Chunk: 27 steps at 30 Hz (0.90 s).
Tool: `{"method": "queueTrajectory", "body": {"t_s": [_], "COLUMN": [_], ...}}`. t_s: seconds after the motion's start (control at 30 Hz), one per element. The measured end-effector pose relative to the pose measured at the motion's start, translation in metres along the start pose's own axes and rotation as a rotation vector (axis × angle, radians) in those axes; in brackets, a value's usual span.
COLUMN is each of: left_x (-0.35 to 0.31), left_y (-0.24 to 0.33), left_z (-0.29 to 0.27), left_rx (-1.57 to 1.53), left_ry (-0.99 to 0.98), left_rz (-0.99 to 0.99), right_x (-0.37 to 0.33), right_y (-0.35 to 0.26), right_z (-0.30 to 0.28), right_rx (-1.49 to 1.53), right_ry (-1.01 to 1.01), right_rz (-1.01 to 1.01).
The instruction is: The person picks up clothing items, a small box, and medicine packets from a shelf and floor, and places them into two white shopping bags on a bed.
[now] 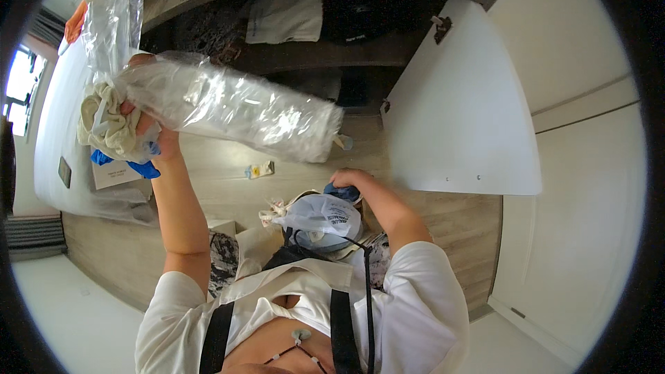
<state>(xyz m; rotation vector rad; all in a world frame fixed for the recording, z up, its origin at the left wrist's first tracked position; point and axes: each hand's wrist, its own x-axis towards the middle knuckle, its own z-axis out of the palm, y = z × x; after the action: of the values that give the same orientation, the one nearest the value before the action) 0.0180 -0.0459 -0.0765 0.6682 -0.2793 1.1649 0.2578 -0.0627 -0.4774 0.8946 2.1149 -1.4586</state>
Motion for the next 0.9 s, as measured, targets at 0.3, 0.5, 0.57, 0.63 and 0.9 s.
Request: {"method": "queueTrajectory", "body": {"t_s": [0.3, 0.5, 0.57, 0.63, 0.9], "left_x": [0.014, 0.034, 0.066, 0.082, 0.066], "left_y": [0.009, 0.022, 0.001, 0.004, 0.011], "left_z": [-0.033, -0.069, -0.051, -0.084, -0.086], "left_rx": [0.658, 0.624, 0.594, 0.312, 0.661], "left_ry": [0.510, 0.403, 0.371, 0.001, 0.399], "left_rz": [0.207, 0.186, 0.144, 0.038, 0.224], "right_x": [-0.023, -0.057, -0.028, -0.009, -0.103], "right_y": [0.016, 0.006, 0.086, 0.148, 0.099], "right_z": [0.009, -0.001, 0.033, 0.070, 0.060], "right_rx": [0.062, -0.017, -0.002, 0.215, -0.664], "right_ry": [0.413, 0.360, 0.366, 0.399, -0.129], "right_rz": [0.349, 0.516, 0.503, 0.632, 0.559]}}
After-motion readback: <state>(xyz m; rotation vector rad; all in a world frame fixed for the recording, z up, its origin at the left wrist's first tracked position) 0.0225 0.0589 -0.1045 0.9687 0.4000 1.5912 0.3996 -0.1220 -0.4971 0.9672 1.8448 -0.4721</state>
